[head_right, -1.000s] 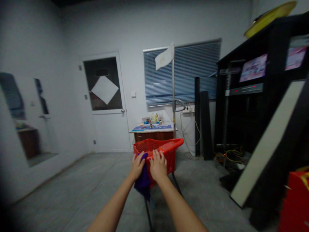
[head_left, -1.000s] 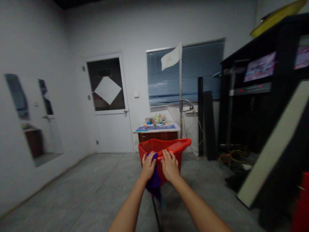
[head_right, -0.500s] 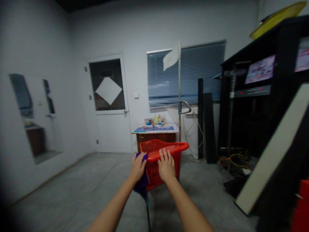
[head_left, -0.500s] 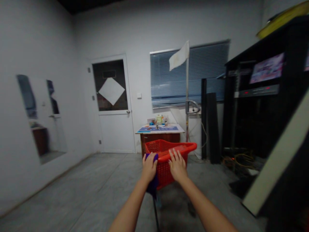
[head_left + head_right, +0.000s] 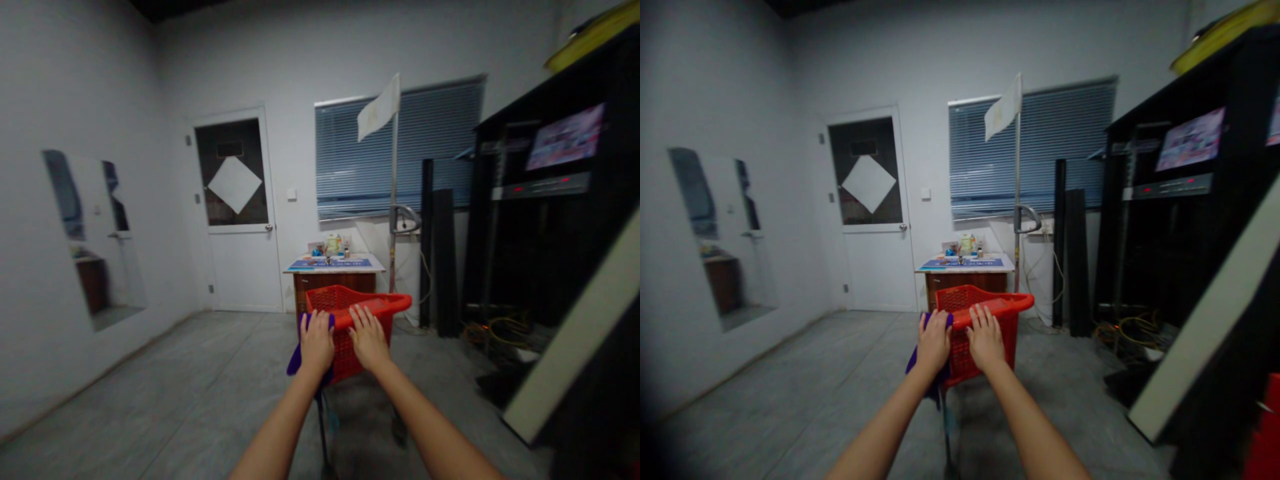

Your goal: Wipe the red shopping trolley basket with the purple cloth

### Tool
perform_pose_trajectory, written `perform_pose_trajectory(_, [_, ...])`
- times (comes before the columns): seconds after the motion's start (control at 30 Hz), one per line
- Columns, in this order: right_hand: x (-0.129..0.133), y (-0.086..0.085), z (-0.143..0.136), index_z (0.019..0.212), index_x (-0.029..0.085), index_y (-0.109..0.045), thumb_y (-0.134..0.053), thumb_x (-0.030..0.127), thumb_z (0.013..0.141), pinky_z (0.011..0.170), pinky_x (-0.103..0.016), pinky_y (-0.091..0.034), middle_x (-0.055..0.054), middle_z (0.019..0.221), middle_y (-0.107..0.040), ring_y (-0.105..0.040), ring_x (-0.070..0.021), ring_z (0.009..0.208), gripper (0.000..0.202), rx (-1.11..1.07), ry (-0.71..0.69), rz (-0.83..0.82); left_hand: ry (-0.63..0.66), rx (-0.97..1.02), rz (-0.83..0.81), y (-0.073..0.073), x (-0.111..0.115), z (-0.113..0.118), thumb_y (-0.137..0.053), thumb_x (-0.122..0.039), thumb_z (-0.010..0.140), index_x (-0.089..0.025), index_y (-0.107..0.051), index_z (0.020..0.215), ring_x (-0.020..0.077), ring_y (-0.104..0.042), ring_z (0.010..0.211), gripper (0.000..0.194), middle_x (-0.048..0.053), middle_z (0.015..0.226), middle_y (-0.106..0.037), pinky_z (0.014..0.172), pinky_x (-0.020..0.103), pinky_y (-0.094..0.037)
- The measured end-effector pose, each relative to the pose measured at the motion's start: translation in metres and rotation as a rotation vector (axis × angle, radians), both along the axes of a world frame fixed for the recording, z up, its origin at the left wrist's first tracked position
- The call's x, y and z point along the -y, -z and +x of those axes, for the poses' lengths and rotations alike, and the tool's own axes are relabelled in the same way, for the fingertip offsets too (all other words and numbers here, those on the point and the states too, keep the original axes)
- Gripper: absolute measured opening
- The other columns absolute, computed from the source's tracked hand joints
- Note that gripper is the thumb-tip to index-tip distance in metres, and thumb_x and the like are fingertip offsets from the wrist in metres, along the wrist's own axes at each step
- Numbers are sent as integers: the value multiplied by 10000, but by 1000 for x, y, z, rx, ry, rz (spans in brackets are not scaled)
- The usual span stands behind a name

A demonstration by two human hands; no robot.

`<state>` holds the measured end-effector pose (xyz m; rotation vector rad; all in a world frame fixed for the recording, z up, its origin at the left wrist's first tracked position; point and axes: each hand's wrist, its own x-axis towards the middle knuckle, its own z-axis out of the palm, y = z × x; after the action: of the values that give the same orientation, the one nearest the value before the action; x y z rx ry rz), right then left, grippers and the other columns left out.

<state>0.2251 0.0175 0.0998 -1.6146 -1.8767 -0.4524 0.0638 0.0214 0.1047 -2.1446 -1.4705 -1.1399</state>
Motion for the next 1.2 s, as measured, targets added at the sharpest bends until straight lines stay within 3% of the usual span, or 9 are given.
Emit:
perform_pose_trajectory(0.13, [2,1,0,1462,211,-330,-380,293,949,1134,-403,-201,-32,1531,-319,-221,-215,1408,522,13,8,16,68,-77,2,5,8,-14,-417,-198,926,-244,-455,1365,241,-369,1370,443,66,1423,-504,1169,507,-183])
perform_pose_trajectory(0.23, [5,0,-4,1459,195,-338,-397,295,947,1133,-385,-205,-38,1530,-323,-228,-221,1403,525,19,3,19,37,-63,0,7,11,-17,-401,-184,927,-259,-434,1386,234,-352,1380,466,50,1459,-460,1166,508,-187])
perform_pose_trajectory(0.47, [9,-5,-11,1453,236,-351,-393,297,950,1095,-385,-272,-27,1524,-336,-242,-212,1394,508,15,-38,11,34,-95,-29,-13,8,11,-432,-221,931,-212,-540,1289,268,-419,1334,375,96,1364,-560,1162,534,-167])
perform_pose_trajectory(0.6, [10,-7,-3,1445,287,-357,-393,288,949,1099,-378,-265,8,1508,-366,-282,-188,1372,497,35,-97,9,89,-115,-19,-9,9,-9,-426,-219,936,-260,-497,1335,245,-392,1355,407,62,1391,-539,1176,524,-133])
perform_pose_trajectory(0.7, [12,-7,-3,1441,293,-364,-397,297,949,1116,-390,-235,13,1508,-367,-288,-191,1366,494,27,-97,16,53,-86,-22,-4,10,-21,-419,-203,934,-264,-488,1343,248,-368,1370,419,54,1402,-528,1179,525,-122])
perform_pose_trajectory(0.9, [15,-6,-9,1448,297,-353,-393,317,951,1121,-418,-222,1,1521,-342,-266,-208,1379,498,4,-56,6,41,-80,-49,-15,5,-5,-403,-228,946,-242,-531,1287,269,-413,1338,365,83,1332,-587,1163,555,-133])
perform_pose_trajectory(1.07, [16,-8,-3,1446,281,-360,-389,322,953,1126,-410,-218,4,1515,-354,-272,-207,1376,495,15,-68,-2,115,-141,-27,-12,10,-18,-419,-224,944,-266,-487,1335,240,-380,1362,398,54,1398,-532,1176,515,-129])
perform_pose_trajectory(1.2, [18,-8,-9,1443,268,-366,-382,327,955,1124,-415,-220,-9,1518,-348,-263,-212,1380,492,1,-63,3,33,-105,-26,-12,13,-12,-406,-217,944,-248,-511,1310,263,-390,1354,382,73,1372,-555,1162,535,-148])
